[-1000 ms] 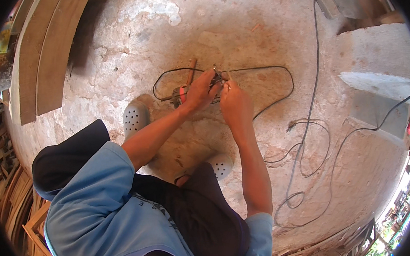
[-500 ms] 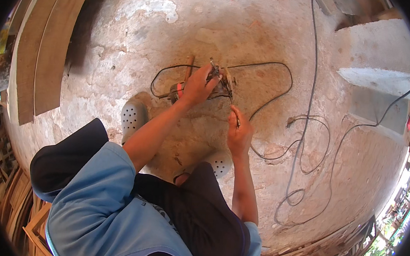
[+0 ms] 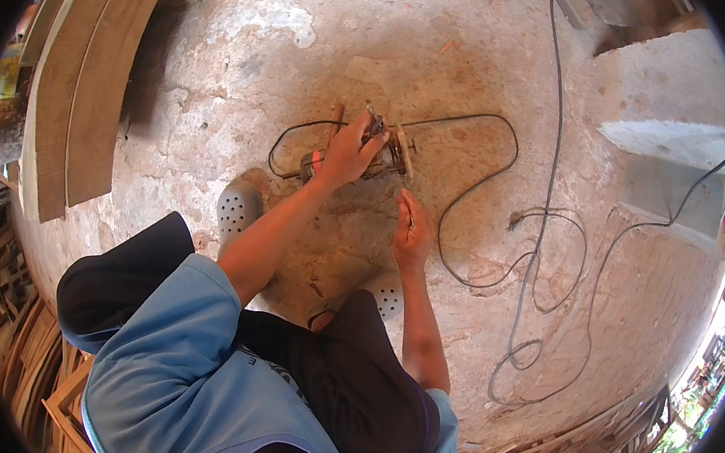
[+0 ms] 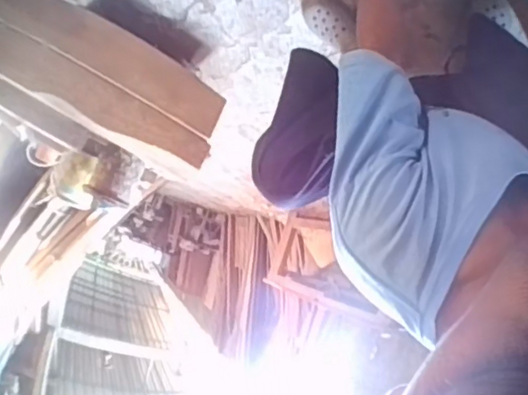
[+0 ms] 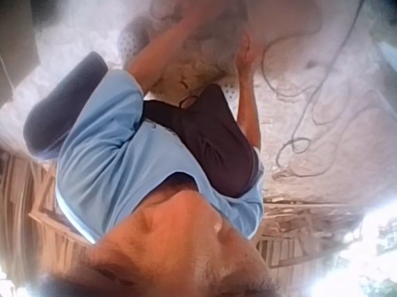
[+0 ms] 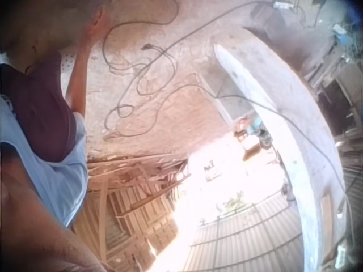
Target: The person uses a grinding wheel to smooth a small metal object, then walks to another area and sits on the floor to disassemble and reassemble a handheld power tool using a wrench.
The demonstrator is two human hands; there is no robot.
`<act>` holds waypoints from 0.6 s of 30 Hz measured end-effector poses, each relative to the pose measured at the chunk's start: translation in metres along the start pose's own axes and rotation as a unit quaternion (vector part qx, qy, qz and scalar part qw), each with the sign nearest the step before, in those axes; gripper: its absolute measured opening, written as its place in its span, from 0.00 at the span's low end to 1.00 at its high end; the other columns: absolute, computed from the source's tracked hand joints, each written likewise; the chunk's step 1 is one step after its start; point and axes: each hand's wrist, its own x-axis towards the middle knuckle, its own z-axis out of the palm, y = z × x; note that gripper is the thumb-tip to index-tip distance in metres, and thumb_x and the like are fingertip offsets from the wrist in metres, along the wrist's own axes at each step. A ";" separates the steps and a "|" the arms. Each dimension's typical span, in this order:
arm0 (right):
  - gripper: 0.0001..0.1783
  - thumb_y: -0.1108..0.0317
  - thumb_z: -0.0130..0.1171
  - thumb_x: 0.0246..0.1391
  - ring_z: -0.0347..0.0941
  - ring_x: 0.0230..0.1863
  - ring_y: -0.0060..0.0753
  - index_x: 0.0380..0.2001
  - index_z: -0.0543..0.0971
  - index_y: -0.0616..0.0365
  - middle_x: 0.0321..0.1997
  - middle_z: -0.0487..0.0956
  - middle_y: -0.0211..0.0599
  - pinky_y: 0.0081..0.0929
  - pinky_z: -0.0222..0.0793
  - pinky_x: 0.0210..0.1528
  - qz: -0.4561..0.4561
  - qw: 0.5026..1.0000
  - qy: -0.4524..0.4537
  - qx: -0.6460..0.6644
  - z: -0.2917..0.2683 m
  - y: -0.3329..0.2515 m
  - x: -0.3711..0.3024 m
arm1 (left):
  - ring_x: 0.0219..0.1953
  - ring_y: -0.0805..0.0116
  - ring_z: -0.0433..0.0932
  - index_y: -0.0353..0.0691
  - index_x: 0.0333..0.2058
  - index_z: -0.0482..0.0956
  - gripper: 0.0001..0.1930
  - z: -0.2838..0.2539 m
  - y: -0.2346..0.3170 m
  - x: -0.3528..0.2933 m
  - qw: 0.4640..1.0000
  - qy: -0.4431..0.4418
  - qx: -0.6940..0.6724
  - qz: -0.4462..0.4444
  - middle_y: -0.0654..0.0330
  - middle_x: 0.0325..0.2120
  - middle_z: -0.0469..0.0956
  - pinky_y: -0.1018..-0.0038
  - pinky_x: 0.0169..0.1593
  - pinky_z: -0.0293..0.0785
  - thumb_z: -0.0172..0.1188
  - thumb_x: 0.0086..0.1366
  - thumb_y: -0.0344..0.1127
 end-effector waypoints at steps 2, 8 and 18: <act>0.14 0.68 0.53 0.68 0.81 0.44 0.35 0.51 0.81 0.60 0.42 0.86 0.37 0.32 0.75 0.45 -0.010 1.000 0.009 -0.011 0.003 0.004 0.000 | 0.44 0.47 0.79 0.36 0.46 0.72 0.17 -0.001 -0.001 0.003 1.000 0.000 0.001 -0.004 0.46 0.40 0.79 0.59 0.46 0.72 0.57 0.68 0.44; 0.14 0.68 0.53 0.68 0.81 0.44 0.35 0.51 0.81 0.59 0.43 0.86 0.36 0.32 0.75 0.45 -0.009 1.000 0.017 -0.010 0.008 0.006 0.001 | 0.30 0.64 0.78 0.33 0.47 0.73 0.16 -0.006 -0.002 0.010 1.000 0.005 -0.013 0.005 0.56 0.29 0.79 0.69 0.38 0.70 0.56 0.71 0.41; 0.13 0.69 0.54 0.67 0.81 0.42 0.37 0.50 0.81 0.59 0.42 0.86 0.39 0.32 0.75 0.45 0.025 1.000 0.009 0.014 0.007 -0.009 0.013 | 0.33 0.64 0.79 0.33 0.49 0.73 0.18 -0.009 -0.002 0.016 1.000 -0.009 -0.018 -0.019 0.54 0.34 0.81 0.69 0.48 0.69 0.56 0.71 0.42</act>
